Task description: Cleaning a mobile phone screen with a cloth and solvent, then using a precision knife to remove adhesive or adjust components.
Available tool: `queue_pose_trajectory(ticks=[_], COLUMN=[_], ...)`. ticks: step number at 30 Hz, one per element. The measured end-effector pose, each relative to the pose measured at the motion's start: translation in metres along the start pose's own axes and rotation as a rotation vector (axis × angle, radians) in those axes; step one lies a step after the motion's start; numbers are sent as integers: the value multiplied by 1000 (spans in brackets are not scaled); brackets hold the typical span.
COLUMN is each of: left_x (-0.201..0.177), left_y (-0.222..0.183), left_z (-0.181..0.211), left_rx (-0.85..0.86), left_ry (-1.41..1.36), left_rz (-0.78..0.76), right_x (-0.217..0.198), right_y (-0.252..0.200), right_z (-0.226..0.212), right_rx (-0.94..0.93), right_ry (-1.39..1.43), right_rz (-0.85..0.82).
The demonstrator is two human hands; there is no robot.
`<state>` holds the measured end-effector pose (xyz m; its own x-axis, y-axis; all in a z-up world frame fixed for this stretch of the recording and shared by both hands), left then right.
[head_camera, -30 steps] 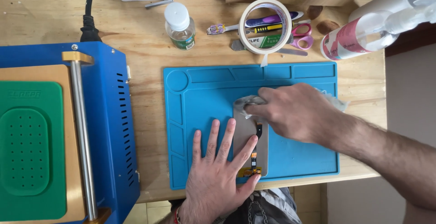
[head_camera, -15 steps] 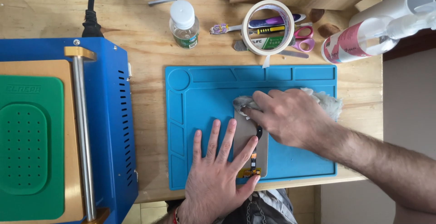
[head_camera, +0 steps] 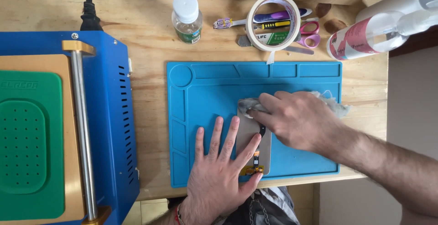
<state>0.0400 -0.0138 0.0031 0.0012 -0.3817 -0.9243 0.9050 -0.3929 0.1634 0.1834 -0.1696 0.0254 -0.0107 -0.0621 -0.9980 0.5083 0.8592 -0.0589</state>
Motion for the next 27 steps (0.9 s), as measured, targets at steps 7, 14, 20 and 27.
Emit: queue_pose_trajectory(ticks=[7, 14, 20, 27], left_x=[-3, -3, -4, -4], left_y=[0, -1, -1, -2], left_z=[-1, -3, -3, -2], left_rx=[17, 14, 21, 27], left_ry=[-8, -13, -27, -9], left_rz=[2, 0, -3, 10], right_x=[-11, -11, -14, -12], right_y=[-3, -2, 4, 5], right_z=[19, 25, 21, 23], right_rx=[39, 41, -23, -32], right_ry=[69, 44, 21, 8], right_rz=[-94, -85, -29, -84])
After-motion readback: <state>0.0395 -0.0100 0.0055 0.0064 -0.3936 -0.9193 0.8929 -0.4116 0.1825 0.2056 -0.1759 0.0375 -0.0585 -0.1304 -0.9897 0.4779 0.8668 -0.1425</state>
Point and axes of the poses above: each hand's wrist, its own y-axis towards the middle knuckle, its own x-axis out of the palm, z = x × y, the point moved 4 cm from there along y, towards the middle knuckle, and after that the axes turned 9 degrees about x, right-handed, at the moved point
